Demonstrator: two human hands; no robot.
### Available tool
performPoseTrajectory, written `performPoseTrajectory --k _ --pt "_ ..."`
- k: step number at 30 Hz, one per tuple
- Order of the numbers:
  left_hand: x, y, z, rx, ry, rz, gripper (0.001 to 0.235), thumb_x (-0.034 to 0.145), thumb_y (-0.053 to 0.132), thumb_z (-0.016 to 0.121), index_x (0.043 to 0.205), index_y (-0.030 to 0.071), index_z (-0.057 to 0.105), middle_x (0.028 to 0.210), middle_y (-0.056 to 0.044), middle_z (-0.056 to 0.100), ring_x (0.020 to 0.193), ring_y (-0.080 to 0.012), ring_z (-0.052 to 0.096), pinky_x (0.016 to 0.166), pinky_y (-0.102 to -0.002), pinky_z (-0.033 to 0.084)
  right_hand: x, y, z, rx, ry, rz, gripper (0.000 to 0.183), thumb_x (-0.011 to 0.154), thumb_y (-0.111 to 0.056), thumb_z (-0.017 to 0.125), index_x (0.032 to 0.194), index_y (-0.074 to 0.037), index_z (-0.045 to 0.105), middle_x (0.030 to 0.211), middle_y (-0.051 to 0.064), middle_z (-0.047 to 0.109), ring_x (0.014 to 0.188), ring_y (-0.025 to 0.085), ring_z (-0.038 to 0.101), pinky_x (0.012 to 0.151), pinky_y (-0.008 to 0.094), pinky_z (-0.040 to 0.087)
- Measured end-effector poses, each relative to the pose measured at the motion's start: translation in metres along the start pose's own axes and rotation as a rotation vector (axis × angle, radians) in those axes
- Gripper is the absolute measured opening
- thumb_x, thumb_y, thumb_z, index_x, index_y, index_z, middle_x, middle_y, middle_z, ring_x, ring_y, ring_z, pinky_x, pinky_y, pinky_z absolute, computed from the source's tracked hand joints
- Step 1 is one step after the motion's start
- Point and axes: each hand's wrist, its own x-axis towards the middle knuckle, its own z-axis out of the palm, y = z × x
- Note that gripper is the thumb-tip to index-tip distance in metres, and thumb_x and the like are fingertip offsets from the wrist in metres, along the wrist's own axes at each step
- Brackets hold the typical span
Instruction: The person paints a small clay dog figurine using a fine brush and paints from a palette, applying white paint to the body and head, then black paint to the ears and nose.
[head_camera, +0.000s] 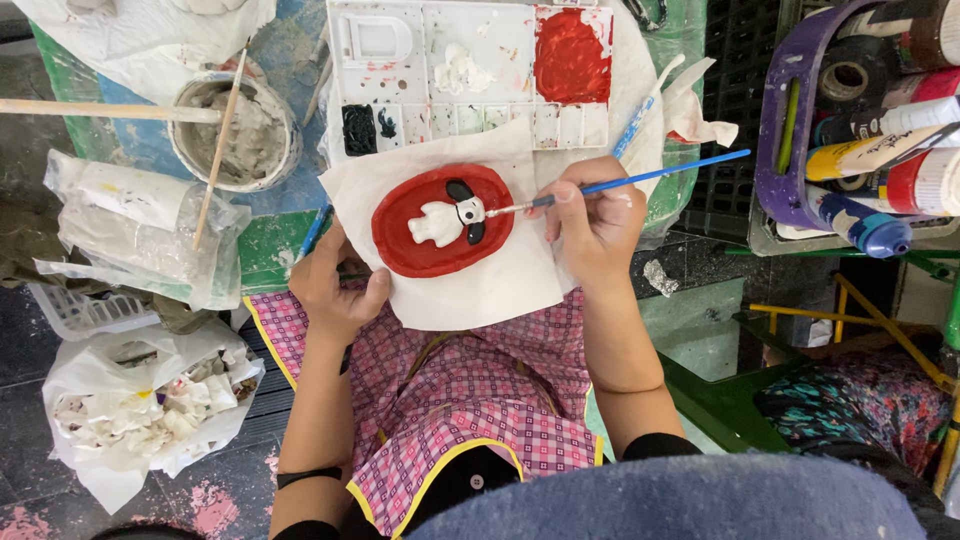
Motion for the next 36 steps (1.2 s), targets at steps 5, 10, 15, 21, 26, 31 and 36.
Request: performPoseTrajectory --k 5,10,15,21,26,31,36 --pt "0.001 0.002 0.0 -0.026 -0.003 -0.008 0.06 0.097 0.043 0.071 0.136 -0.002 0.063 0.077 -0.006 0.068 0.061 -0.0129 0.063 0.06 -0.026 0.049 -0.006 0.003 -0.007 -0.097 -0.12 -0.038 0.011 0.108 -0.006 0.061 0.103 0.003 0.058 0.089 0.015 0.071 0.062 0.01 0.057 0.058 0.023 0.048" --pt "0.002 0.002 -0.001 -0.027 -0.007 -0.016 0.06 0.097 0.042 0.071 0.136 -0.003 0.063 0.074 -0.006 0.067 0.06 -0.0127 0.063 0.059 -0.026 0.048 -0.004 0.001 -0.006 -0.191 -0.202 -0.125 0.011 0.105 -0.005 0.063 0.1 0.004 0.061 0.09 0.018 0.072 0.063 0.011 0.059 0.057 0.023 0.047" --pt "0.001 0.002 0.0 -0.007 -0.01 -0.021 0.061 0.096 0.043 0.071 0.136 -0.002 0.063 0.072 -0.005 0.066 0.059 -0.0128 0.062 0.058 -0.026 0.048 -0.003 -0.004 -0.003 -0.192 -0.147 -0.167 0.013 0.105 -0.007 0.063 0.097 0.003 0.063 0.088 0.016 0.073 0.062 0.009 0.058 0.055 0.022 0.047" --pt "0.001 0.001 -0.001 -0.019 -0.01 -0.015 0.061 0.096 0.043 0.071 0.136 -0.002 0.064 0.073 -0.005 0.066 0.06 -0.0132 0.063 0.059 -0.026 0.048 0.002 -0.007 -0.005 -0.311 -0.217 -0.262 0.016 0.105 -0.011 0.065 0.096 0.003 0.062 0.086 0.017 0.073 0.06 0.01 0.055 0.055 0.024 0.044" --pt "0.0 0.001 0.0 -0.026 -0.006 -0.014 0.061 0.096 0.043 0.071 0.137 -0.002 0.063 0.075 -0.006 0.068 0.061 -0.013 0.064 0.059 -0.026 0.049 -0.007 0.005 -0.002 -0.084 0.009 -0.186 0.02 0.11 -0.017 0.063 0.105 0.002 0.056 0.091 0.017 0.071 0.059 0.01 0.057 0.052 0.022 0.048" --pt "0.001 0.003 -0.001 -0.03 -0.004 -0.005 0.061 0.096 0.041 0.072 0.137 -0.002 0.063 0.076 -0.006 0.069 0.063 -0.0136 0.065 0.062 -0.026 0.05 -0.007 0.009 -0.005 0.017 0.179 -0.233 0.022 0.109 -0.019 0.063 0.111 0.0 0.052 0.094 0.018 0.069 0.06 0.011 0.058 0.054 0.023 0.049" --pt "0.001 0.004 -0.002 -0.029 -0.002 0.003 0.058 0.096 0.039 0.073 0.137 -0.001 0.063 0.079 -0.008 0.07 0.065 -0.0148 0.066 0.063 -0.027 0.051 -0.005 0.007 -0.007 -0.02 0.019 -0.184 0.021 0.11 -0.016 0.064 0.109 0.0 0.05 0.094 0.02 0.069 0.066 0.013 0.058 0.057 0.024 0.051"
